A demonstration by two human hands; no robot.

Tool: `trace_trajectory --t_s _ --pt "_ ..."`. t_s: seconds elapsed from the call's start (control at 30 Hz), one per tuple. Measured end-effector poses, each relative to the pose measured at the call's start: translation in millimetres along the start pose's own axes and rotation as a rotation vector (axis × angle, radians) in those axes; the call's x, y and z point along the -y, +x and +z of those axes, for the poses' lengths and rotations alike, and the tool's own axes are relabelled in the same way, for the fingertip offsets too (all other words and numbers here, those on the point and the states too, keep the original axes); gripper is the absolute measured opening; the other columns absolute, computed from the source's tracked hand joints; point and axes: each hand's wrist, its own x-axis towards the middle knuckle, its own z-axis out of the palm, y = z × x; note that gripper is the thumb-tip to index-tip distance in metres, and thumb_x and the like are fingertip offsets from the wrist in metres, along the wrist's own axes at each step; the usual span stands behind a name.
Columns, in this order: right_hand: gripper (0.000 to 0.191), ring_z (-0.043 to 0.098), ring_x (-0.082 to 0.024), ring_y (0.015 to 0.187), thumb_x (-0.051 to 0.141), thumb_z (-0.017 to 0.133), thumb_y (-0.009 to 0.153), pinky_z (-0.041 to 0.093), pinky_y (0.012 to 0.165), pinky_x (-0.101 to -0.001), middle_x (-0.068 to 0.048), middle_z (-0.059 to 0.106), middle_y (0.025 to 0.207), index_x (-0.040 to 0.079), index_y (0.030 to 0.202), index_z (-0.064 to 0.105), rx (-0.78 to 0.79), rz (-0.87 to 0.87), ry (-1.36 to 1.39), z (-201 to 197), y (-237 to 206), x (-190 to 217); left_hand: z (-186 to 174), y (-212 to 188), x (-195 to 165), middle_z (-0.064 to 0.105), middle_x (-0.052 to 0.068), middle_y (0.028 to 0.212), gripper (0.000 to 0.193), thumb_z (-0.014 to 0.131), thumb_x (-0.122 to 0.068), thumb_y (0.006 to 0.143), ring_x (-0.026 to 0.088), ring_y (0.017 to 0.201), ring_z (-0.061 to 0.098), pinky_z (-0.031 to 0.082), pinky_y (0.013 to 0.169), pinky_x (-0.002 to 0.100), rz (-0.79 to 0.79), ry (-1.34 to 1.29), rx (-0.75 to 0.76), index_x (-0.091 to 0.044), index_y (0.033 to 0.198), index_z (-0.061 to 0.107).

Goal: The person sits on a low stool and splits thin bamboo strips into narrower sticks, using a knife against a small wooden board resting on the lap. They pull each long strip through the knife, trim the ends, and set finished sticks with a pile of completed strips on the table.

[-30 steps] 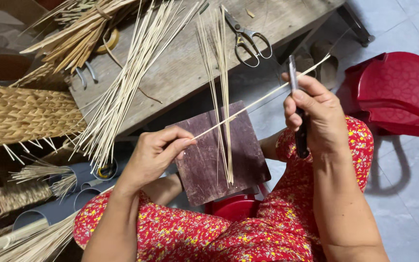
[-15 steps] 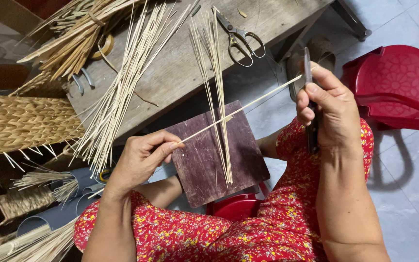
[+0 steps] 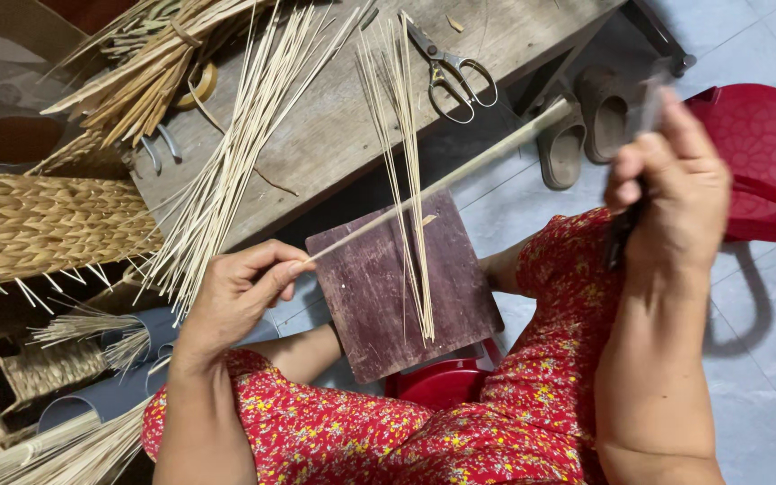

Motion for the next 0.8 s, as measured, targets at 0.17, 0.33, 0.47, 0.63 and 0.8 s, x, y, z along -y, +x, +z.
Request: trace_trajectory --t_s 0.17,0.33,0.47,0.63,0.8 --pt "0.04 0.054 -0.011 0.059 0.003 0.06 0.117 0.043 0.052 -0.023 -0.008 0.066 0.085 0.002 0.155 0.047 0.112 -0.088 0.173 -6 3 10 -1 2 4 0.061 -0.004 0.063 0.015 0.067 -0.015 0.098 0.001 0.055 0.047 0.037 0.048 0.02 -0.032 -0.002 -0.038 -0.007 0.103 0.079" --pt "0.057 0.051 -0.008 0.056 0.012 0.063 0.101 0.041 0.05 -0.0219 -0.006 0.066 0.082 0.003 0.156 0.05 0.286 0.145 -0.135 34 -19 -15 12 10 5 0.063 -0.005 0.064 0.015 0.068 -0.016 0.097 0.0 0.055 0.051 0.04 0.048 0.019 -0.04 -0.041 0.005 -0.006 0.101 0.079" --pt "0.055 0.051 -0.008 0.056 0.013 0.063 0.099 0.042 0.052 -0.02 -0.007 0.066 0.077 0.006 0.152 0.05 0.453 0.314 -0.109 60 -24 -28 20 13 2 0.064 -0.005 0.065 0.015 0.068 -0.017 0.097 0.0 0.057 0.053 0.042 0.049 0.02 -0.009 -0.036 0.038 -0.006 0.1 0.078" --pt "0.042 0.053 -0.009 0.059 0.01 0.061 0.101 0.042 0.052 -0.0211 -0.008 0.066 0.08 0.001 0.142 0.058 0.39 0.303 -0.028 63 -22 -35 21 14 0 0.063 -0.004 0.063 0.016 0.068 -0.018 0.097 0.001 0.055 0.052 0.04 0.047 0.021 -0.039 -0.016 0.058 -0.006 0.098 0.079" --pt "0.038 0.052 -0.008 0.059 0.009 0.062 0.103 0.041 0.051 -0.0203 -0.005 0.063 0.079 0.001 0.14 0.06 0.256 0.267 0.017 44 -17 -26 15 10 5 0.064 -0.004 0.063 0.016 0.068 -0.017 0.096 0.001 0.056 0.053 0.041 0.048 0.02 -0.019 -0.005 0.077 -0.007 0.099 0.08"
